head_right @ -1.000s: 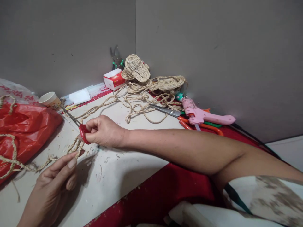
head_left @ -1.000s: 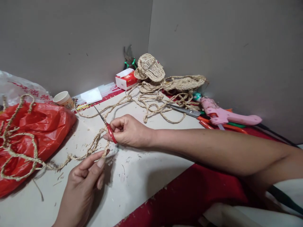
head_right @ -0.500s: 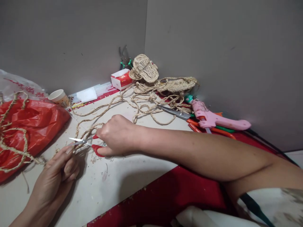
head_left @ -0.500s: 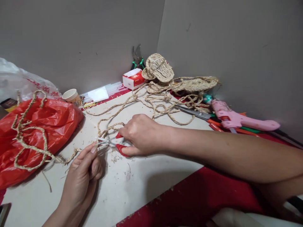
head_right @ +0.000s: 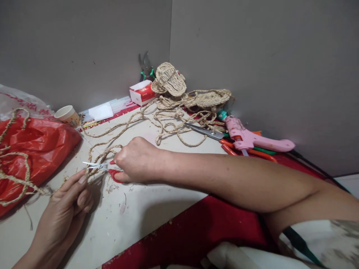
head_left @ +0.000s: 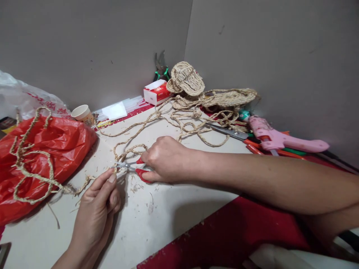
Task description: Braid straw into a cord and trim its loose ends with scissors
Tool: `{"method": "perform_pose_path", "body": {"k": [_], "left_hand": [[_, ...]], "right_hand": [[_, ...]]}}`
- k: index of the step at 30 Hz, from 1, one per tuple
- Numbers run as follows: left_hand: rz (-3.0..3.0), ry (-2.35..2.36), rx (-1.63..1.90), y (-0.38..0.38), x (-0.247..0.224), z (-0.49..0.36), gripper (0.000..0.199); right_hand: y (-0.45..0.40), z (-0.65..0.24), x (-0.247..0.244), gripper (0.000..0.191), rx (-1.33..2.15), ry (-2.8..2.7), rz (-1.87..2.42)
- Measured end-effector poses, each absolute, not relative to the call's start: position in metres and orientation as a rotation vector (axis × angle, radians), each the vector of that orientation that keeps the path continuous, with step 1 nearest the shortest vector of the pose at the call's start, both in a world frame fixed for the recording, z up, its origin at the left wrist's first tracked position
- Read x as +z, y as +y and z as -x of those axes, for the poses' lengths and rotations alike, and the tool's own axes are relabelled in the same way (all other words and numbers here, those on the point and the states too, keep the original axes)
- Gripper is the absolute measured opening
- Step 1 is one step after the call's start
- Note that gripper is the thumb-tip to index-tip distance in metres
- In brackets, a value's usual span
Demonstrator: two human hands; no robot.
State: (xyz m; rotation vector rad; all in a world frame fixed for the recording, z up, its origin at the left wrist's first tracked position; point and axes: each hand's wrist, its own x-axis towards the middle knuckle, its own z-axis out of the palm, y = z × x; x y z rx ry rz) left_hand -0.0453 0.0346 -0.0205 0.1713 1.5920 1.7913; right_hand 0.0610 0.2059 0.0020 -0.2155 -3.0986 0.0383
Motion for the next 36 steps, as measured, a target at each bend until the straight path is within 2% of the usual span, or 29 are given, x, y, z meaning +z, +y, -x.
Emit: {"method": "perform_pose_path", "body": {"k": [28, 36], "left_hand": [[-0.193, 1.598, 1.775, 0.034, -0.022, 0.046, 0.031], [-0.332, 1.484, 1.751, 0.032, -0.024, 0.050, 0.013]], "right_hand": [[0.215, -0.061, 0.003, 0.033, 0.235, -3.079, 0.194], [0.215, -0.062, -0.001, 0.038, 0.254, -3.001, 0.142]]}}
